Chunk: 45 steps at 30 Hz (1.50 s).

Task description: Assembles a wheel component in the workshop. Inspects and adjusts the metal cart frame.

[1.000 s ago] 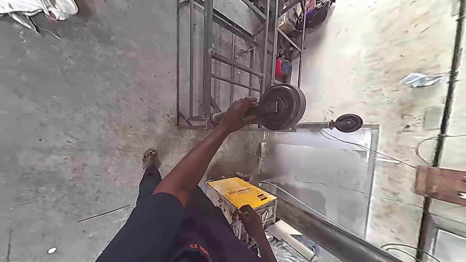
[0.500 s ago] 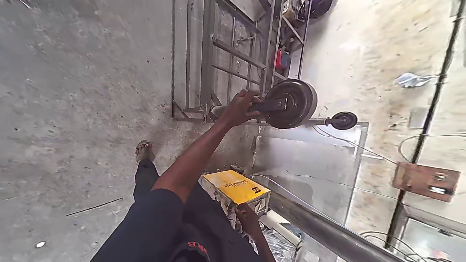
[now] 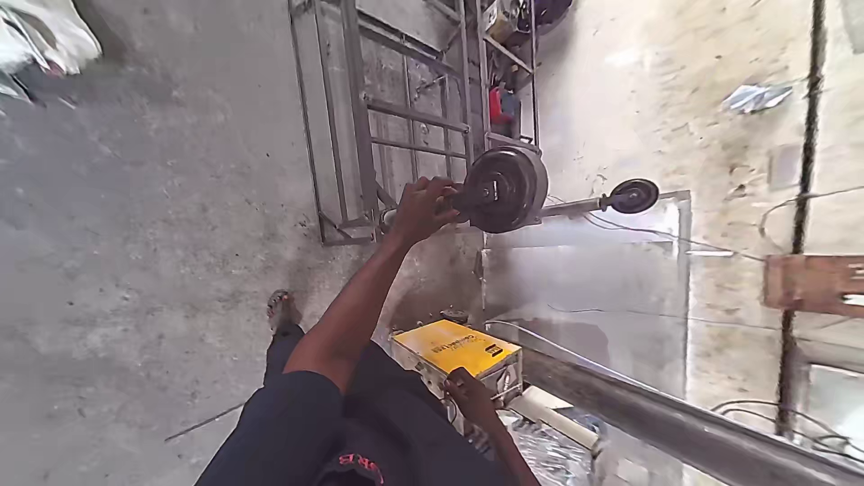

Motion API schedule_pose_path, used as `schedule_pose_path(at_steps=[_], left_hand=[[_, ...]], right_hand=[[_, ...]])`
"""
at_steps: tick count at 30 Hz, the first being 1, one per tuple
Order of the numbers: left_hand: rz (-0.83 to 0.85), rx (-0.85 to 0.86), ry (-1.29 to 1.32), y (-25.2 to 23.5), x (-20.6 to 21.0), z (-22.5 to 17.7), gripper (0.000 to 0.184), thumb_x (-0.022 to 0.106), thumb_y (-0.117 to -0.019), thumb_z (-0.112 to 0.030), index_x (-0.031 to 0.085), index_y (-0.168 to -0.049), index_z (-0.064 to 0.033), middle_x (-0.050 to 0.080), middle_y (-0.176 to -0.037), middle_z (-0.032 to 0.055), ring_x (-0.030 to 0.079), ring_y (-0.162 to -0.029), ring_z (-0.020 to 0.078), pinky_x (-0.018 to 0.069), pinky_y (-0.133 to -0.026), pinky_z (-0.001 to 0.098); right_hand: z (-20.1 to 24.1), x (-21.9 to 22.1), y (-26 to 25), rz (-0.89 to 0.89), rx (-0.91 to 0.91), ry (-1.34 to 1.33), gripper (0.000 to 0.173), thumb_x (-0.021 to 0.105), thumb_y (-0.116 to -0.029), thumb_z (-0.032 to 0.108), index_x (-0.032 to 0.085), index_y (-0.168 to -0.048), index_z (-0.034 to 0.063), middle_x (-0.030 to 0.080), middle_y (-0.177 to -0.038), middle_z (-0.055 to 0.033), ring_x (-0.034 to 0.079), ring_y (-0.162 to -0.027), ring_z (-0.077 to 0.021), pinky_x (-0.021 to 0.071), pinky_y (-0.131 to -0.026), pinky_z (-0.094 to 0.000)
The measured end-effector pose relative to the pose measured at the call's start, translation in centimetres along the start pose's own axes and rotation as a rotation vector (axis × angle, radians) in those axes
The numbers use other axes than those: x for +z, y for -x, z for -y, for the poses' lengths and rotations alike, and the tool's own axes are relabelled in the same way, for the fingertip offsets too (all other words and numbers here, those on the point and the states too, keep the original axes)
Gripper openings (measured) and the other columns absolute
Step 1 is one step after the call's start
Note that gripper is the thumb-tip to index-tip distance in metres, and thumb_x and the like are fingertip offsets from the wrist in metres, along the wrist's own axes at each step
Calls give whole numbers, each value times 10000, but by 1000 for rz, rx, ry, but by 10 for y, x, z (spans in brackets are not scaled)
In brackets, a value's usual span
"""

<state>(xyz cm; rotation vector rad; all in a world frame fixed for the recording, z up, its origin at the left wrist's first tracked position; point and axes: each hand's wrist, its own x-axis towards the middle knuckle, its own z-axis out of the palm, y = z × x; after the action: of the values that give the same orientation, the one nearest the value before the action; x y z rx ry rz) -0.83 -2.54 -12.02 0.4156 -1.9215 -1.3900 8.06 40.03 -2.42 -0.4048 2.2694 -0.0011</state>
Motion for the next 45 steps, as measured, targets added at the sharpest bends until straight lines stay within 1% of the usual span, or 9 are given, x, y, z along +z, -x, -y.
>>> schedule_pose_path(at_steps=[6, 10, 13, 19, 24, 27, 38, 41, 45], left_hand=[[30, -94, -69, -1, -5, -15, 590, 840, -832, -371, 624, -1292, -70, 735, -1188, 40, 641, -1178, 249, 426, -1103, 546], [37, -100, -95, -1, -4, -20, 608, 858, -821, -314, 608, -1290, -20, 733, -1180, 81, 665, -1141, 255, 491, -1060, 517], [41, -108, -150, 0, -1, -17, 607, 849, -820, -318, 619, -1303, -31, 727, -1196, 87, 653, -1159, 263, 460, -1075, 552], [45, -218, -254, 0, 1, -29, 662, 835, -851, -334, 534, -1360, -38, 727, -1210, 92, 698, -1057, 235, 567, -934, 464], [45, -225, -289, 0, 0, -35, 528, 818, -871, -320, 635, -1295, -65, 667, -1302, 120, 685, -1026, 250, 580, -830, 453], [28, -228, -300, 1, 2, -37, 600, 821, -870, -312, 543, -1330, -45, 725, -1202, 102, 702, -1004, 233, 573, -832, 451], [30, -255, -270, 2, 3, -44, 559, 812, -882, -246, 523, -1319, -48, 725, -1203, 86, 712, -833, 184, 588, -724, 396], [34, -252, -248, 2, 2, -41, 562, 815, -878, -235, 524, -1318, -43, 727, -1199, 83, 712, -825, 178, 589, -718, 386], [53, -219, -250, 1, -1, -37, 559, 821, -876, -256, 528, -1302, -43, 725, -1215, 78, 713, -846, 167, 588, -726, 373]], right_hand=[[0, 0, -20, -54, -100, -141, 302, 609, -1000, 332, 668, -1145, 73, 712, -955, -98, 694, -809, -219, 584, -776, -456], [-21, 6, -35, -68, -150, -193, 290, 613, -997, 309, 671, -1135, 60, 715, -956, -109, 702, -830, -229, 581, -800, -459], [-51, 11, -52, -52, -167, -192, 307, 602, -997, 330, 672, -1135, 65, 713, -966, -114, 701, -868, -243, 572, -826, -484], [-128, 14, -87, -1, -45, -133, 327, 618, -1011, 317, 651, -1205, 56, 711, -1022, -176, 697, -968, -336, 546, -891, -564], [-189, 18, -113, 24, 20, -164, 327, 643, -1000, 299, 660, -1193, 36, 717, -1030, -202, 695, -988, -365, 531, -900, -593], [-211, 15, -128, 47, 35, -166, 324, 658, -990, 293, 670, -1191, 39, 720, -1040, -207, 694, -1002, -368, 527, -909, -593], [-227, -46, -181, 12, 9, -141, 412, 633, -1015, 320, 634, -1284, 9, 705, -1100, -244, 686, -1035, -402, 518, -945, -611], [-222, -46, -190, -11, 46, -230, 389, 603, -1031, 312, 636, -1272, 8, 710, -1083, -229, 705, -958, -380, 551, -893, -587], [-197, -33, -186, 14, 49, -272, 369, 612, -1022, 297, 657, -1244, 5, 706, -1091, -233, 690, -1004, -382, 528, -932, -593]])
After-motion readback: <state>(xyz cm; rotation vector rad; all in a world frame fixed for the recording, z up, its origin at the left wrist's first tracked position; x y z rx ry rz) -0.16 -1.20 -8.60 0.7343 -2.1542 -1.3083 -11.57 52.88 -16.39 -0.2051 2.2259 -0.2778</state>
